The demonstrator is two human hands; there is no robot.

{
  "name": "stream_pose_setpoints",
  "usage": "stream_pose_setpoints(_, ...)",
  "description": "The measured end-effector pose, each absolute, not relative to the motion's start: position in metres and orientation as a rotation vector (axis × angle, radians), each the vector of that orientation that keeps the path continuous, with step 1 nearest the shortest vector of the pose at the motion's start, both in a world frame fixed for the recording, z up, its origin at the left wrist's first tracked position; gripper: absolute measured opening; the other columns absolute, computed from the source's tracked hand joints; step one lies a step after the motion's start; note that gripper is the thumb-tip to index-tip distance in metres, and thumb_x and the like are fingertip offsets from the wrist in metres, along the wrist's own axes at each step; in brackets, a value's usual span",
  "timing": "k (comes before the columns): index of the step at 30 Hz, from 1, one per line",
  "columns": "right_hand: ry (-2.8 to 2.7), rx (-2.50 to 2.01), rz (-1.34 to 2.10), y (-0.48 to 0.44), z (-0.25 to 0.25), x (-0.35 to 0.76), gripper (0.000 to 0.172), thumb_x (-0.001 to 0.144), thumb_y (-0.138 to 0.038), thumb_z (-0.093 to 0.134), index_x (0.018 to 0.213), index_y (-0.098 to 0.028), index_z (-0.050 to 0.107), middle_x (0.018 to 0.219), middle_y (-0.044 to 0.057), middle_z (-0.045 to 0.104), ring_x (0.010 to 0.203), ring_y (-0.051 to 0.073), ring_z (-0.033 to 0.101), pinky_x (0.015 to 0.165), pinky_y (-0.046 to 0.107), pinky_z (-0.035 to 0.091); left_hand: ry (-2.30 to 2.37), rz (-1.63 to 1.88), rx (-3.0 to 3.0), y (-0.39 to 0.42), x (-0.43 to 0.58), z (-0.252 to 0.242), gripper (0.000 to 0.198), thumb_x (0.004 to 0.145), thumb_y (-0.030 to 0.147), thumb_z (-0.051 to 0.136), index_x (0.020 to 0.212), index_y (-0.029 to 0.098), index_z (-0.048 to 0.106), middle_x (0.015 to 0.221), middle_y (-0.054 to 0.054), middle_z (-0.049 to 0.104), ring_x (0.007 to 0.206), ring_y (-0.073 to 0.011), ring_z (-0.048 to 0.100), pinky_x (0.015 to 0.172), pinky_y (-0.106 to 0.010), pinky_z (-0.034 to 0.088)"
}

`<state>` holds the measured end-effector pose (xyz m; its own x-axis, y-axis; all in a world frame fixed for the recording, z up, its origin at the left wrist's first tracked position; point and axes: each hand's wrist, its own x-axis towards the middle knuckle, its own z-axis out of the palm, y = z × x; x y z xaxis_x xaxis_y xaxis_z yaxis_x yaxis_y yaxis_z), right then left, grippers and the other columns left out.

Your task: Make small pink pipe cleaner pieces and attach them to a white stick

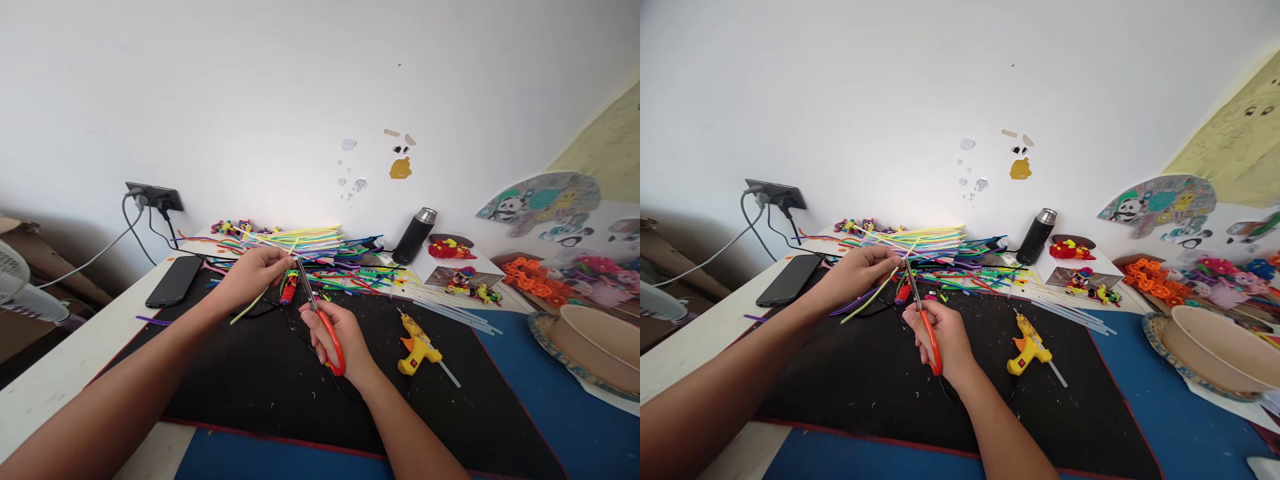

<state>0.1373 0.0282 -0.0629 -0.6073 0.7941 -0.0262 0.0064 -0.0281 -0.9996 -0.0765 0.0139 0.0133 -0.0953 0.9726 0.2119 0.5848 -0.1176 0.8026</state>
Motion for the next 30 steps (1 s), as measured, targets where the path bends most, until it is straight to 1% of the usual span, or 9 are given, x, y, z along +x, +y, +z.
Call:
stream_pose_setpoints(5, -1.668, -0.845, 1.686, 0.029, -0.065, 0.138, 0.049, 0.089, -0.062, 0.069, 0.106, -0.017, 0.071, 0.055, -0.006, 0.056, 0.031, 0.007, 0.047, 0.032, 0.017, 0.032, 1.695, 1.098, 1.723, 0.013, -0.076, 0.015, 0.043, 0.095, 0.054, 0.055, 0.069, 0.020, 0.058, 0.058, 0.004, 0.049, 0.055, -0.0130, 0.042, 0.052, -0.025, 0.032)
stream_pose_setpoints(14, -1.665, -0.860, 1.676, 0.027, -0.063, 0.138, 0.047, 0.088, -0.062, 0.070, 0.103, -0.017, 0.071, 0.054, -0.007, 0.055, 0.032, 0.007, 0.046, 0.033, 0.017, 0.034, 1.692, 1.100, 1.747, 0.013, -0.074, 0.015, 0.047, 0.096, 0.055, 0.054, 0.064, 0.020, 0.051, 0.058, 0.004, 0.048, 0.055, -0.0125, 0.043, 0.056, -0.025, 0.033)
stream_pose_setpoints(16, -1.674, -0.872, 1.661, 0.027, -0.063, 0.138, 0.047, 0.089, -0.062, 0.069, 0.103, -0.018, 0.071, 0.055, -0.007, 0.055, 0.032, 0.007, 0.047, 0.032, 0.017, 0.034, 1.680, 1.093, 1.744, 0.014, -0.077, 0.014, 0.045, 0.095, 0.057, 0.055, 0.070, 0.020, 0.058, 0.059, 0.004, 0.050, 0.056, -0.0129, 0.045, 0.056, -0.025, 0.034)
stream_pose_setpoints(19, -1.670, -0.892, 1.647, 0.028, -0.063, 0.138, 0.048, 0.089, -0.063, 0.069, 0.104, -0.018, 0.071, 0.054, -0.007, 0.054, 0.031, 0.007, 0.046, 0.032, 0.018, 0.033, 1.712, 1.038, 1.774, 0.011, -0.085, 0.017, 0.042, 0.089, 0.062, 0.061, 0.088, 0.020, 0.069, 0.063, 0.004, 0.058, 0.057, -0.0141, 0.049, 0.056, -0.024, 0.035)
stream_pose_setpoints(20, -1.669, -0.899, 1.643, 0.028, -0.063, 0.138, 0.048, 0.089, -0.063, 0.068, 0.104, -0.018, 0.071, 0.054, -0.008, 0.053, 0.031, 0.008, 0.045, 0.031, 0.018, 0.033, 1.761, 1.012, 1.811, 0.009, -0.088, 0.019, 0.042, 0.088, 0.062, 0.063, 0.090, 0.021, 0.070, 0.063, 0.003, 0.060, 0.058, -0.0148, 0.050, 0.056, -0.024, 0.035)
stream_pose_setpoints(22, -1.681, -0.917, 1.634, 0.029, -0.061, 0.139, 0.048, 0.089, -0.064, 0.068, 0.104, -0.019, 0.071, 0.054, -0.007, 0.054, 0.031, 0.008, 0.045, 0.032, 0.018, 0.033, 1.893, 0.962, 1.911, 0.005, -0.094, 0.024, 0.040, 0.088, 0.061, 0.062, 0.085, 0.022, 0.072, 0.065, 0.002, 0.064, 0.060, -0.0165, 0.053, 0.057, -0.025, 0.035)
stream_pose_setpoints(24, -1.721, -0.938, 1.626, 0.028, -0.060, 0.139, 0.045, 0.089, -0.063, 0.068, 0.100, -0.020, 0.071, 0.054, -0.007, 0.054, 0.032, 0.008, 0.046, 0.032, 0.019, 0.034, 1.973, 0.919, 2.011, 0.001, -0.098, 0.030, 0.038, 0.089, 0.058, 0.059, 0.086, 0.023, 0.074, 0.069, 0.000, 0.069, 0.063, -0.0182, 0.057, 0.059, -0.026, 0.037)
stream_pose_setpoints(27, -1.824, -0.946, 1.593, 0.026, -0.061, 0.139, 0.041, 0.090, -0.062, 0.068, 0.095, -0.021, 0.071, 0.054, -0.006, 0.053, 0.032, 0.009, 0.047, 0.032, 0.019, 0.035, 2.020, 0.846, 2.148, 0.000, -0.101, 0.041, 0.035, 0.091, 0.053, 0.057, 0.091, 0.025, 0.078, 0.079, -0.002, 0.076, 0.069, -0.0201, 0.062, 0.064, -0.027, 0.039)
stream_pose_setpoints(30, -1.924, -0.917, 1.563, 0.023, -0.063, 0.138, 0.037, 0.092, -0.059, 0.067, 0.093, -0.022, 0.071, 0.054, -0.006, 0.050, 0.032, 0.009, 0.046, 0.032, 0.020, 0.035, 1.994, 0.695, 2.293, 0.007, -0.102, 0.055, 0.030, 0.088, 0.047, 0.057, 0.084, 0.028, 0.080, 0.082, -0.002, 0.078, 0.072, -0.0218, 0.064, 0.065, -0.028, 0.039)
